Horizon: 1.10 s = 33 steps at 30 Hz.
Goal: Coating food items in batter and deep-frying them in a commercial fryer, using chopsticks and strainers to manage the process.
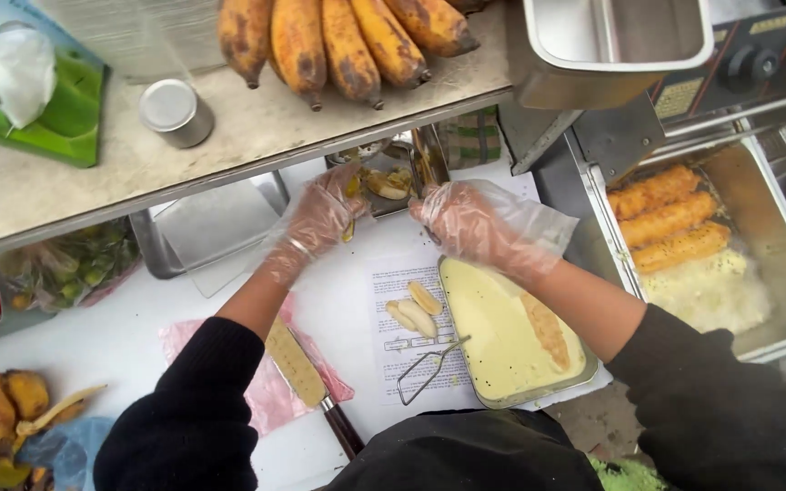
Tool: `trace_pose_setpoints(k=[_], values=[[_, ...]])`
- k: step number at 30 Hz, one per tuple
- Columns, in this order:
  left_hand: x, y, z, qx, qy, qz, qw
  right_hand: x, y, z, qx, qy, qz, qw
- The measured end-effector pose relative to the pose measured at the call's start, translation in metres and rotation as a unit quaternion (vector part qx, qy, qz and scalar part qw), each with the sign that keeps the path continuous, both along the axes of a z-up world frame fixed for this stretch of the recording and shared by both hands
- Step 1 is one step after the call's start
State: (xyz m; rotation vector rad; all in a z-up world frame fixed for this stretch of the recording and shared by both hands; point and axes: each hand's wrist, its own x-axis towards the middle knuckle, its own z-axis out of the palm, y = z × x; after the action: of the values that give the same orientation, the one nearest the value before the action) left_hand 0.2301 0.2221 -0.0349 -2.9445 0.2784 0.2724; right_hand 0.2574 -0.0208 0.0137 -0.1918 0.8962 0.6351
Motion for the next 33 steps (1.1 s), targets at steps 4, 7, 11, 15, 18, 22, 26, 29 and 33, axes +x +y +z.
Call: trace_pose_setpoints(k=[4,7,11,15,18,22,26,29,33], values=[[0.012,0.015,-0.003,-0.551,-0.183,-0.08,0.81,-0.042,-0.042,0.036,-0.411,-0.35,0.003,0.842],[-0.02,-0.001,0.038,-0.604,-0.291,-0.072,0.738,-0.081,-0.073,0.061,-0.637,-0.499,0.039,0.586],[-0.077,0.005,0.038,-0.474,-0.468,0.179,0.724,-0.133,-0.182,0.058,-0.49,-0.64,0.014,0.591],[-0.133,-0.06,0.124,-0.66,-0.324,0.477,0.481,-0.166,-0.273,0.07,-0.694,-0.632,0.065,0.337],[-0.17,-0.107,0.148,-0.666,-0.391,0.475,0.422,-0.162,-0.315,0.067,-0.75,-0.335,-0.144,0.551],[-0.201,-0.128,0.136,-0.76,-0.323,0.486,0.286,-0.118,-0.36,0.068,-0.639,-0.311,-0.209,0.671],[-0.198,-0.216,0.18,-0.796,-0.299,0.403,0.338,-0.065,-0.373,0.066,-0.558,-0.251,-0.237,0.754],[-0.192,-0.263,0.166,-0.826,-0.35,0.371,0.241,-0.031,-0.388,0.036,-0.506,-0.246,-0.26,0.785],[-0.166,-0.337,0.189,-0.804,-0.301,0.454,0.24,0.004,-0.42,0.001,-0.427,-0.211,-0.287,0.831]])
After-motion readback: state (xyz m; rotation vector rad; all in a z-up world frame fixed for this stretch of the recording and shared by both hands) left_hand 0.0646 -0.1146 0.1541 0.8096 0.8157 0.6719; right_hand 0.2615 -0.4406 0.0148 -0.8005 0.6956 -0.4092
